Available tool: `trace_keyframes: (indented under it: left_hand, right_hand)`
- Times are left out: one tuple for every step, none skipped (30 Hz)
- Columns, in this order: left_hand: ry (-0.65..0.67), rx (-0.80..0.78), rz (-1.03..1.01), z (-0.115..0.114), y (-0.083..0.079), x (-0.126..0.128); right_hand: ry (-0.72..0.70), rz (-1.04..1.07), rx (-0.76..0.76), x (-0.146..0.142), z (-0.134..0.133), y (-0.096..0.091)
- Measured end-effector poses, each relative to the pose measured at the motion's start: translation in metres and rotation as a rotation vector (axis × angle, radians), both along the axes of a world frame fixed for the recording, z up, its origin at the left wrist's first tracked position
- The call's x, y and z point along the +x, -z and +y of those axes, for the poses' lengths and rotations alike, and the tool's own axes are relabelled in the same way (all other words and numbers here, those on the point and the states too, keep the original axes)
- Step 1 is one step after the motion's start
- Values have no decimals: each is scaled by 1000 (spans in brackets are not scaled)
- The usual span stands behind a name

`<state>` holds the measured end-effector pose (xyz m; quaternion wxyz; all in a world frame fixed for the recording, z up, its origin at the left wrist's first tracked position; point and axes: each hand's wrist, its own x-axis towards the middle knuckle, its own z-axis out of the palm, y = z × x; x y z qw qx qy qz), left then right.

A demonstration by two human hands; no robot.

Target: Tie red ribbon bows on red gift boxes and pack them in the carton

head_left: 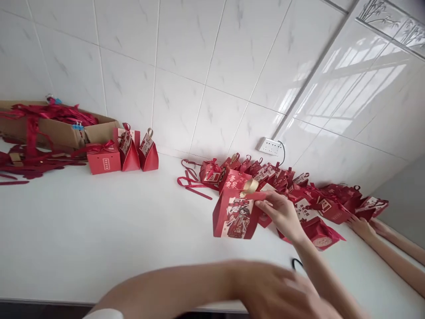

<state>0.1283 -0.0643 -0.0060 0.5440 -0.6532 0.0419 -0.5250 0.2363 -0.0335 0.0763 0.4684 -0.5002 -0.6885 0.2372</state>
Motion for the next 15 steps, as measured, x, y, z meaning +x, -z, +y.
trace_keyframes:
  left_hand:
    - [42, -87, 21, 20, -13, -26]
    - [170, -380, 83, 40, -28, -52]
    - [278, -688, 68, 58, -42, -76]
    - [365, -932, -47, 74, -54, -98]
    - [427, -1121, -201, 87, -62, -116]
    - [467, -1252, -310, 97, -66, -130]
    - [494, -1379, -383, 103, -64, -140]
    - [513, -1506, -418, 107, -58, -147]
    - [526, -1632, -418, 108, -48, -151]
    - [535, -1750, -403, 107, -37, -152]
    - [536, -1845, -387, 105, -26, -152]
    - [529, -1913, -388, 102, -16, -150]
    - [515, -1953, -409, 100, -9, -148]
    - [495, -1972, -443, 97, -4, -145]
    - [477, -1980, -485, 96, -2, -143]
  right_hand:
    - [-38, 30, 6, -12, 5, 5]
    - [-65, 53, 16, -22, 11, 9]
    - [-84, 74, 26, -30, 16, 13]
    - [-100, 96, 36, -37, 21, 18]
    - [-116, 121, 46, -43, 26, 24]
    - [-135, 150, 56, -48, 32, 31]
    - [-154, 179, 63, -53, 38, 40]
    - [-172, 202, 65, -57, 44, 50]
    - [-180, 223, 68, -61, 49, 61]
    - [-180, 238, 72, -65, 54, 72]
    - [-176, 250, 75, -67, 57, 82]
    - [-170, 259, 75, -68, 58, 90]
    - [-166, 270, 72, -69, 59, 96]
    - [-164, 282, 67, -68, 57, 100]
    - [-166, 293, 61, -67, 55, 102]
